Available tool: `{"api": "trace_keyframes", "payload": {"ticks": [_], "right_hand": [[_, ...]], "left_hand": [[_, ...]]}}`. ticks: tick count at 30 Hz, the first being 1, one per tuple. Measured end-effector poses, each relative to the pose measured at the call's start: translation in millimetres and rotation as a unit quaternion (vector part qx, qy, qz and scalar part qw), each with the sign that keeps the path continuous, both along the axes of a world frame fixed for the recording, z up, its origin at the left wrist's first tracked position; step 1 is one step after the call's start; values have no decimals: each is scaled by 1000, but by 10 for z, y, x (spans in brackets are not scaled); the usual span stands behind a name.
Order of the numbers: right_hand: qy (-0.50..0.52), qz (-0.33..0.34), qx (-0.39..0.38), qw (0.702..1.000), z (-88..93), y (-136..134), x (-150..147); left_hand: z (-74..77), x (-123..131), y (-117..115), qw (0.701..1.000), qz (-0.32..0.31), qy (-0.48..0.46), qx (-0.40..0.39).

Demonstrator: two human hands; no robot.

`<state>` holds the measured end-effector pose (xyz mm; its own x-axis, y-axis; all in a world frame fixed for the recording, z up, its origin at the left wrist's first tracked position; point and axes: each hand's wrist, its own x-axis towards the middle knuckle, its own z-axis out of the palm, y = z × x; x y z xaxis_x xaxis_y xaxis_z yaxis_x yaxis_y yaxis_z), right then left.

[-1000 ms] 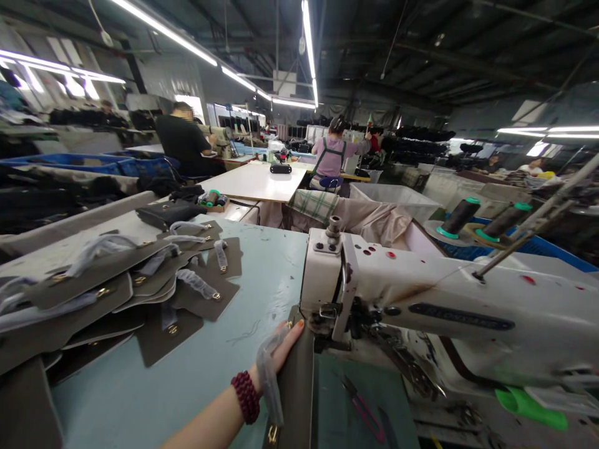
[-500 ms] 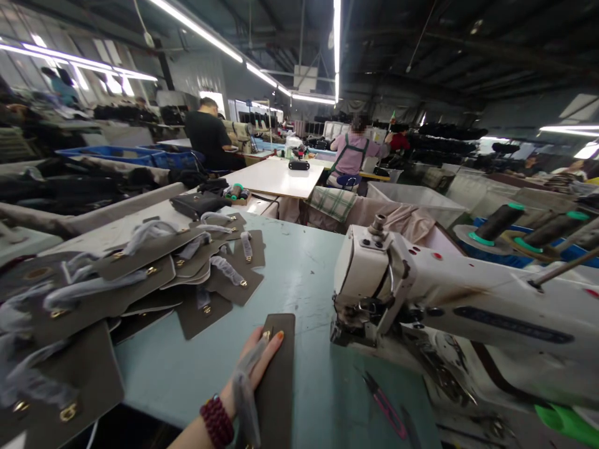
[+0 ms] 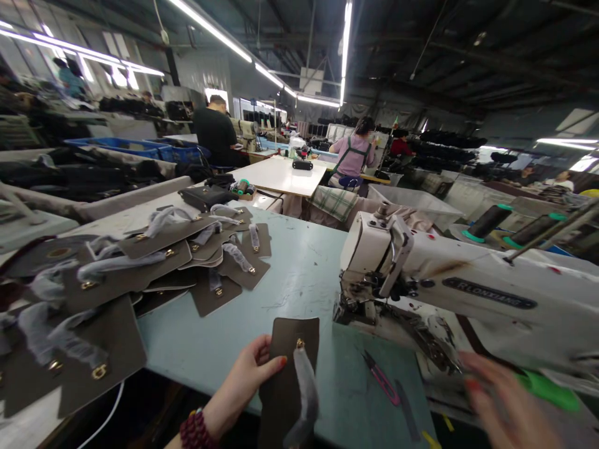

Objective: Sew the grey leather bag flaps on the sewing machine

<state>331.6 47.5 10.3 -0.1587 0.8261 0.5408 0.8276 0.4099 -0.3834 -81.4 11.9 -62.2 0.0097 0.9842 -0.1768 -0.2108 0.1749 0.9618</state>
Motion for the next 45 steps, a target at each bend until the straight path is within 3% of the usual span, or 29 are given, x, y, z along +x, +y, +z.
{"api": "trace_keyframes", "payload": {"ticks": [3,5,6,8,10,12,14,16,18,20,22,25,26,28,31,34,37,41,45], "right_hand": [[-101,46,-80,991,-700,-81,-272],[-135,14,-80,988,-1071,-86,-393],[-151,-8,-85,985,-1193,-68,-437],[-187,-35,-93,977,-1301,-10,-513],[-224,-47,-102,968,-1277,38,-599],[-258,-62,-105,958,-1201,49,-696],[-274,-77,-109,952,-1132,31,-778],[-255,-79,-124,956,-1092,2,-817],[-221,-79,-142,962,-1073,-25,-805],[-192,-84,-157,965,-1055,-53,-757],[-167,-86,-168,968,-1021,-100,-705],[22,-74,-216,973,-947,-253,-694],[118,-67,-244,960,-928,-331,-718],[286,-47,-310,906,-917,-521,-807],[363,-16,-380,851,-999,-836,-1021],[344,-23,-385,856,-1167,-1077,-1249],[297,-47,-358,884,-1298,-1171,-1389],[165,-63,-291,940,-1267,-1092,-1438],[27,-69,-239,968,-1189,-913,-1487]], "left_hand": [[167,54,-119,1000,2,13,16],[426,109,-132,987,16,140,80],[580,148,-120,965,15,228,131],[866,258,-76,877,-15,402,264],[1014,405,-38,756,-74,527,382],[939,559,-33,655,-126,596,447],[656,677,-74,613,-154,618,467],[273,729,-148,628,-162,607,459],[-74,715,-235,676,-150,582,425],[-302,660,-315,727,-132,552,386],[-405,588,-378,763,-116,530,351],[-437,485,-443,790,-101,519,310],[-442,460,-458,796,-98,517,299],[-464,434,-477,803,-91,517,281],[-513,464,-476,803,-89,531,256],[-535,566,-425,787,-103,560,238],[-506,688,-326,769,-109,596,202],[-434,789,-213,751,-122,629,159],[-382,801,-182,769,-129,608,153]]}}
